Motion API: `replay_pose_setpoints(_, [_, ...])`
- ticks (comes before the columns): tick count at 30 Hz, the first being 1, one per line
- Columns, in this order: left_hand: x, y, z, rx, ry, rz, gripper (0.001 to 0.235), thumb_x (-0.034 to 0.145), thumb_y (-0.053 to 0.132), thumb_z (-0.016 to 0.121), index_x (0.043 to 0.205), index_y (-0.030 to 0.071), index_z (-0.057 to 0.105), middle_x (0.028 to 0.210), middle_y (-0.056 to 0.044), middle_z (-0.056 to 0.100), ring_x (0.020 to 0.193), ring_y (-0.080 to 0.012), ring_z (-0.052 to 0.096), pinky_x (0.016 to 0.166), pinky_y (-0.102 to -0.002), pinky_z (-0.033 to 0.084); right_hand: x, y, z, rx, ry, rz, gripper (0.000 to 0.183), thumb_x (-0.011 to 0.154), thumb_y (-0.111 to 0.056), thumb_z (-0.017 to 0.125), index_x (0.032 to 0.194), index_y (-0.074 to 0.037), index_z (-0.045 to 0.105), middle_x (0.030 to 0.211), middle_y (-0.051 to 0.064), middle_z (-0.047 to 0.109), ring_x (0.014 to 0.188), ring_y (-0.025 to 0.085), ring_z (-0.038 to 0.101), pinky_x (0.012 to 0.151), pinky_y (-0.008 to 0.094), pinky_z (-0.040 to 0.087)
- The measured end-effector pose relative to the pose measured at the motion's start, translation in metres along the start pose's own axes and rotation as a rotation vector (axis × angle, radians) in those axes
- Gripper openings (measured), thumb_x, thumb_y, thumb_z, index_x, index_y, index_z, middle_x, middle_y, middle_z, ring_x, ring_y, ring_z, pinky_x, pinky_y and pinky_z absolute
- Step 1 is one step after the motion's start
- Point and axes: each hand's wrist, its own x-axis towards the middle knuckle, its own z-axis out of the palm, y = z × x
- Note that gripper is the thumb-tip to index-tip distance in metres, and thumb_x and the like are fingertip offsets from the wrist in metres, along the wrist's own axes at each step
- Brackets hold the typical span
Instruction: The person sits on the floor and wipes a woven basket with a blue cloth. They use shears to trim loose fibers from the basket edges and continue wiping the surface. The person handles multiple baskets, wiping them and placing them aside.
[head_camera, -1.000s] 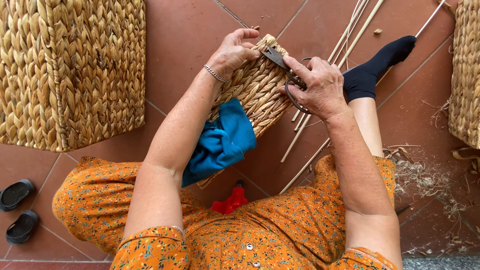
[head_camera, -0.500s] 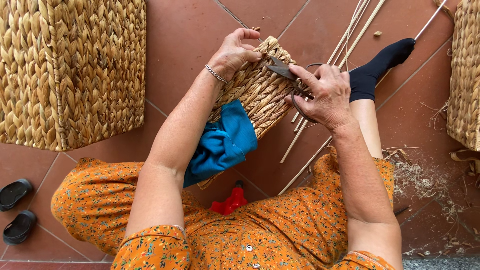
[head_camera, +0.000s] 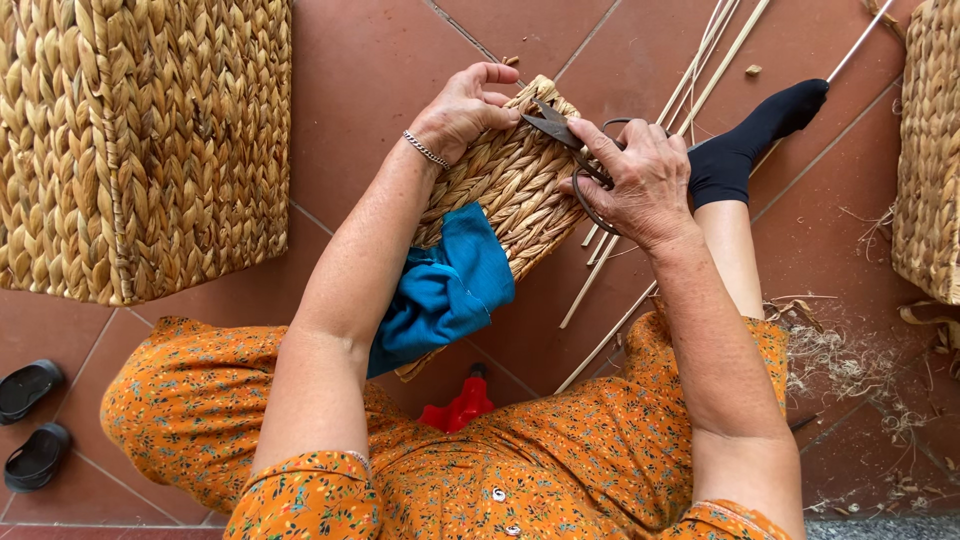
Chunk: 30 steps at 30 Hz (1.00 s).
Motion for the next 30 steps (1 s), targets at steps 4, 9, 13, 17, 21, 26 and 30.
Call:
replay_pose_setpoints(4, [-0.001,-0.001,-0.001,0.007,0.014,-0.005,0.064,0.079,-0.013,0.072,0.136,-0.001,0.046,0.103,-0.017,0.073,0.090,-0.0219,0.076,0.080,-0.035,0.068,0.003,-0.001,0.000,-0.050,0.057,-0.046,0.068,0.084,-0.054,0.084,0.145,-0.033,0.062,0.096,0.006,0.055,0.090,0.026,0.055,0.076,0.042,0.037])
replay_pose_setpoints(9, [-0.002,0.000,0.000,-0.020,0.013,-0.021,0.062,0.079,-0.012,0.072,0.134,-0.001,0.046,0.100,-0.016,0.074,0.089,-0.0219,0.076,0.079,-0.035,0.068,0.005,0.000,0.003,-0.081,0.005,-0.059,0.070,0.087,-0.057,0.081,0.149,-0.029,0.061,0.091,0.008,0.057,0.079,0.025,0.058,0.070,0.042,0.044])
replay_pose_setpoints(13, [-0.003,0.001,0.001,-0.018,0.004,-0.001,0.060,0.081,-0.011,0.074,0.134,0.000,0.047,0.099,-0.015,0.073,0.087,-0.0216,0.076,0.078,-0.035,0.068,0.004,0.001,0.007,-0.080,-0.050,-0.058,0.069,0.089,-0.057,0.078,0.148,-0.026,0.061,0.086,0.008,0.064,0.066,0.022,0.064,0.057,0.039,0.052])
replay_pose_setpoints(17, [-0.003,-0.001,0.005,-0.011,0.045,-0.005,0.060,0.080,-0.011,0.074,0.132,0.002,0.048,0.096,-0.015,0.074,0.084,-0.0214,0.076,0.075,-0.035,0.068,-0.003,0.001,0.011,-0.086,-0.035,-0.062,0.067,0.091,-0.055,0.075,0.149,-0.022,0.061,0.079,0.005,0.066,0.060,0.019,0.066,0.049,0.035,0.053])
replay_pose_setpoints(21, [-0.003,0.002,0.005,0.012,0.075,-0.003,0.059,0.080,-0.011,0.075,0.131,0.002,0.048,0.095,-0.015,0.075,0.084,-0.0212,0.077,0.073,-0.034,0.068,-0.005,-0.004,0.016,-0.072,-0.040,-0.045,0.068,0.094,-0.060,0.072,0.148,-0.020,0.059,0.070,0.005,0.064,0.054,0.018,0.063,0.047,0.034,0.052])
replay_pose_setpoints(26, [-0.006,0.008,0.011,0.045,0.101,0.001,0.059,0.079,-0.010,0.075,0.131,0.003,0.048,0.094,-0.016,0.076,0.084,-0.0210,0.077,0.072,-0.035,0.069,-0.008,-0.003,0.011,-0.003,0.021,0.083,0.076,0.093,-0.065,0.070,0.150,-0.017,0.057,0.075,0.005,0.065,0.059,0.016,0.063,0.048,0.033,0.052])
replay_pose_setpoints(30, [-0.007,0.006,0.010,0.050,0.088,0.002,0.060,0.078,-0.009,0.075,0.131,0.003,0.049,0.095,-0.016,0.075,0.084,-0.0210,0.077,0.073,-0.035,0.069,-0.009,0.001,0.001,0.060,0.063,0.129,0.070,0.094,-0.061,0.072,0.150,-0.021,0.059,0.082,0.005,0.063,0.069,0.016,0.064,0.059,0.034,0.054])
